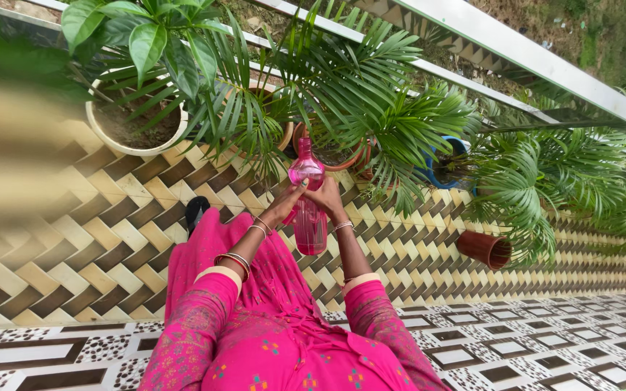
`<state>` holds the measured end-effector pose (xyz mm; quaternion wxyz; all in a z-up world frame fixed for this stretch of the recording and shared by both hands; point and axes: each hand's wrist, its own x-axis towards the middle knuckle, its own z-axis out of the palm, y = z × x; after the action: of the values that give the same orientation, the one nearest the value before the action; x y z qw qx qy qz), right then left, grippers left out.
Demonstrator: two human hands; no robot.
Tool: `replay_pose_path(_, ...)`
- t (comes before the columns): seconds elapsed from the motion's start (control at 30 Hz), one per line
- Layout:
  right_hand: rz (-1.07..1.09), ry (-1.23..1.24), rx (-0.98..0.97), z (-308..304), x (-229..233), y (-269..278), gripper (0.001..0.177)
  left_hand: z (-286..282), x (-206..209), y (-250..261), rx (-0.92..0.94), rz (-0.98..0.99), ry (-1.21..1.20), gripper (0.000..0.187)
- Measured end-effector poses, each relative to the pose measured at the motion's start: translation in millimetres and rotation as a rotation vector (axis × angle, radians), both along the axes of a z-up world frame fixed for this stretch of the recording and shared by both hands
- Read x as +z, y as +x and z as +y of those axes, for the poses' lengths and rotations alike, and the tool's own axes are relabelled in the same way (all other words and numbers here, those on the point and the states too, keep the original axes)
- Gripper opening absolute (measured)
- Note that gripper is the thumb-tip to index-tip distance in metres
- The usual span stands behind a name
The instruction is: The person holds a bottle and pours water into several potted plants on a balcony.
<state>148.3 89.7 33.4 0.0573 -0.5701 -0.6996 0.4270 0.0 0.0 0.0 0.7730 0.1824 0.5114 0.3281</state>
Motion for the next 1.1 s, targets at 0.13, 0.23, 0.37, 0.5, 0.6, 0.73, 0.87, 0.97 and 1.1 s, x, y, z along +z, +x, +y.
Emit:
replay_pose_path(0.13,-0.023,-0.033,-0.017,2.4,-4.5,1.2,0.055,1.8,1.7,-0.6,0.015,-0.024,-0.03,0.084)
replay_pose_path(0.23,0.005,-0.017,0.003,3.1,-3.6,0.2,0.056,3.8,4.7,-1.7,0.004,-0.003,-0.039,0.084)
replay_pose_path(0.37,0.024,-0.011,-0.015,3.6,-2.5,-1.7,0.056,2.2,4.3,-3.1,0.029,-0.013,-0.022,0.081)
replay_pose_path(0.5,0.139,0.012,-0.024,2.2,9.1,-6.9,0.056,1.5,-9.6,-0.5,0.028,0.008,-0.012,0.08)
replay_pose_path(0.6,0.156,-0.029,-0.035,0.9,25.5,-11.2,0.056,4.7,-15.9,2.8,0.093,0.071,0.418,0.079)
replay_pose_path(0.73,0.01,-0.159,-0.076,-1.9,40.2,-11.5,0.053,6.7,14.8,-3.5,0.007,0.056,0.095,0.081)
replay_pose_path(0.87,0.187,0.052,-0.033,-6.6,41.6,0.5,0.052,9.5,37.8,-1.2,-0.037,0.055,0.102,0.078)
replay_pose_path(0.97,0.115,0.033,-0.079,-7.9,41.0,16.0,0.05,13.5,43.0,11.3,-0.057,0.02,0.094,0.076)
replay_pose_path(1.1,0.087,0.04,-0.135,-11.1,42.0,42.4,0.047,19.0,46.7,32.0,-0.164,0.15,0.057,0.078)
